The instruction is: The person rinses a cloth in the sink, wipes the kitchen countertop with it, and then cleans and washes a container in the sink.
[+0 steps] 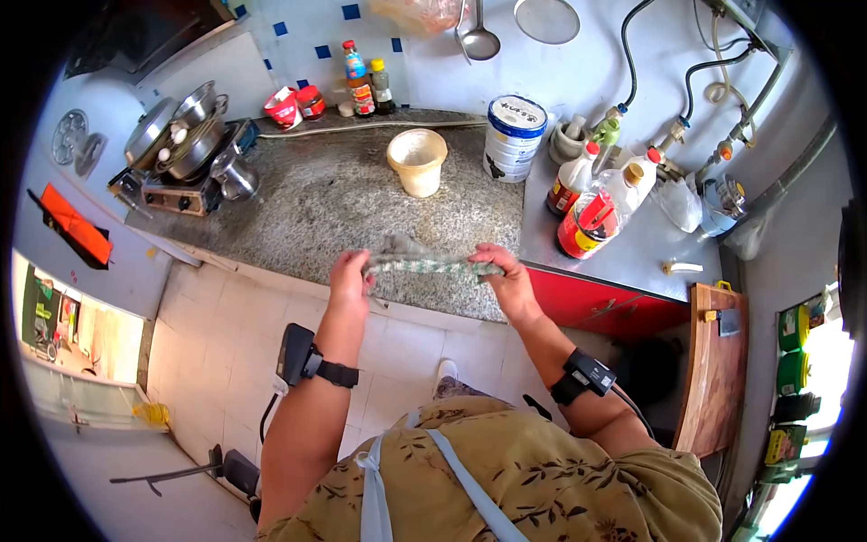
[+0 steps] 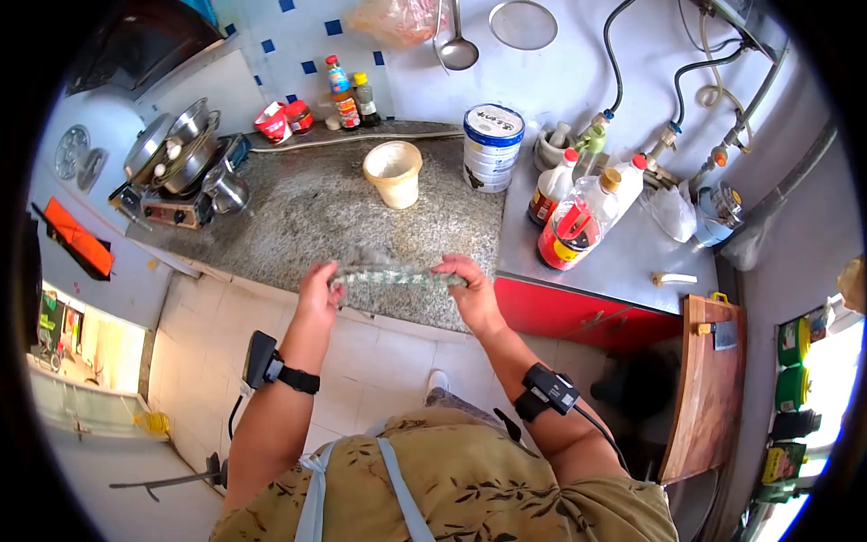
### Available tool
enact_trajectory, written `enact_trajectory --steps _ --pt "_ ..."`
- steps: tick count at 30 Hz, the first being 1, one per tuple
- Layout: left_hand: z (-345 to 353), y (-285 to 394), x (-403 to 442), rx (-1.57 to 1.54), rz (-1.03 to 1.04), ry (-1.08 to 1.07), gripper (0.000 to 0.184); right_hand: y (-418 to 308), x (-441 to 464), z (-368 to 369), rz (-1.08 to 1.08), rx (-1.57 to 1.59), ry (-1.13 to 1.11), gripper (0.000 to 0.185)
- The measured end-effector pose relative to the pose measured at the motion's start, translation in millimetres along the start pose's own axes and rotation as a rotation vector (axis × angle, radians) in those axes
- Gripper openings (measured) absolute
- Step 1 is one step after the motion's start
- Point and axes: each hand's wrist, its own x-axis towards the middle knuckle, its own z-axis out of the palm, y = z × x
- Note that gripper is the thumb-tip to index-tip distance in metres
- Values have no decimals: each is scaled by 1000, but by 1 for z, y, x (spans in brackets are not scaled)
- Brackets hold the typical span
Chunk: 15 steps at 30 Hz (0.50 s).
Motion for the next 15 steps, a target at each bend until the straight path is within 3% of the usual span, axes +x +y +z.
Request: enact_trajectory --steps 1,3,6,7,9,10,12,14,15 --pt "5 2 16 -75 29 -66 12 -8 11 -5 13 -3 6 43" --pt "20 16 29 -179 104 -183 12 -29 27 -14 -287 -412 -54 42" --pt "22 20 53 -89 101 -213 17 -26 33 -15 -429 -628 -219 43" --pt "18 13 62 -82 81 -210 17 -8 28 -17 -367 -652 -398 42" --pt "-1 -9 78 591 51 -131 29 12 0 -14 -257 -722 -502 42" --pt "-14 -25 90 590 35 -127 29 20 -5 -13 -174 -795 -601 44" --pt "-43 -51 102 849 324 111 40 32 1 -12 -123 -765 -647 48" --pt "-68 -54 104 836 352 62 43 33 15 -1 -192 -824 -460 47" --pt "-71 -45 99 830 315 19 42 32 21 9 -240 -885 -504 48"
